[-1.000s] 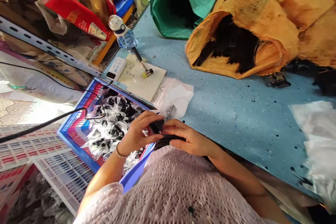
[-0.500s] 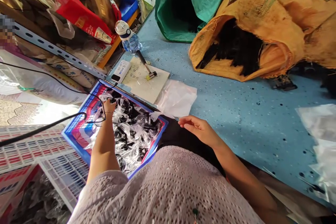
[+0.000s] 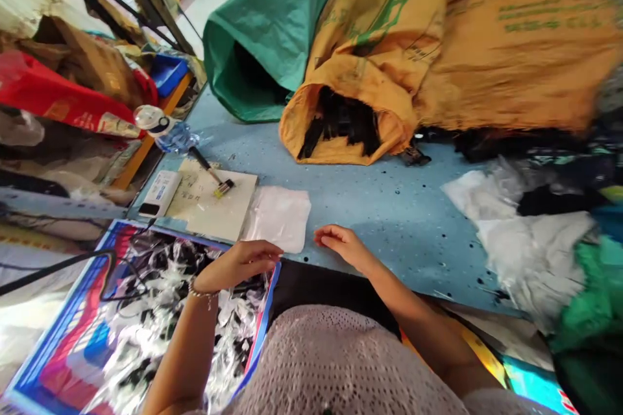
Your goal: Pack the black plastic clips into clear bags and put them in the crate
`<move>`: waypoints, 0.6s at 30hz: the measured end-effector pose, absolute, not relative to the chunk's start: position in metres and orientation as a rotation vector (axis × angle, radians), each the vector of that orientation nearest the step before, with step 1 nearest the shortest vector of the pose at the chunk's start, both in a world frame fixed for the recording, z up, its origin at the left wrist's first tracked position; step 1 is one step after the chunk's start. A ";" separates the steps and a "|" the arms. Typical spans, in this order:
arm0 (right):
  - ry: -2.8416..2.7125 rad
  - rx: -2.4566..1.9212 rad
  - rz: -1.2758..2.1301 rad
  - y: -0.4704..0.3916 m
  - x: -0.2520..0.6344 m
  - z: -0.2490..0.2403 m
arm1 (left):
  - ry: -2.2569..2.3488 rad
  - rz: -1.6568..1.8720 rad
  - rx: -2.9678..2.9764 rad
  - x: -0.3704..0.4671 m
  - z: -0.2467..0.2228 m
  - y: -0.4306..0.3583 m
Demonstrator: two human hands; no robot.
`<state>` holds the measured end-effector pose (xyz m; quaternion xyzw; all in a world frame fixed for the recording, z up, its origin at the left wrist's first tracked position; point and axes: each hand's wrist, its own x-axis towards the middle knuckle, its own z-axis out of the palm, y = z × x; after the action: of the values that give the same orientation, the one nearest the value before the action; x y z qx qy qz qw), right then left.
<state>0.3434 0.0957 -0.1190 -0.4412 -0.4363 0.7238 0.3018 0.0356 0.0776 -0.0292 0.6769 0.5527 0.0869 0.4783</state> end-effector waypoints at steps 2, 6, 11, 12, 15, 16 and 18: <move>-1.149 -1.170 1.861 0.111 0.348 -0.118 | 1.204 0.278 1.835 0.079 -0.022 0.133; -1.241 -1.258 1.568 0.157 0.376 -0.103 | 1.386 0.349 2.093 0.165 -0.030 0.269; -1.273 -1.398 1.258 0.201 0.422 -0.084 | 1.872 0.222 2.065 0.217 -0.052 0.369; -1.258 -1.400 1.263 0.203 0.428 -0.083 | 1.909 0.194 2.049 0.219 -0.055 0.373; -1.214 -1.385 1.340 0.196 0.436 -0.088 | 1.954 0.167 2.067 0.212 -0.058 0.360; -1.211 -1.374 1.371 0.192 0.435 -0.089 | 1.939 0.199 2.108 0.209 -0.055 0.349; -1.207 -1.330 1.406 0.186 0.429 -0.090 | 1.861 0.309 2.192 0.205 -0.047 0.319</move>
<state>0.4294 0.1855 -0.0904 -0.5300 -0.4811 0.5601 0.4171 0.2047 0.3189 -0.0467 0.7520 0.6385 0.1062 0.1245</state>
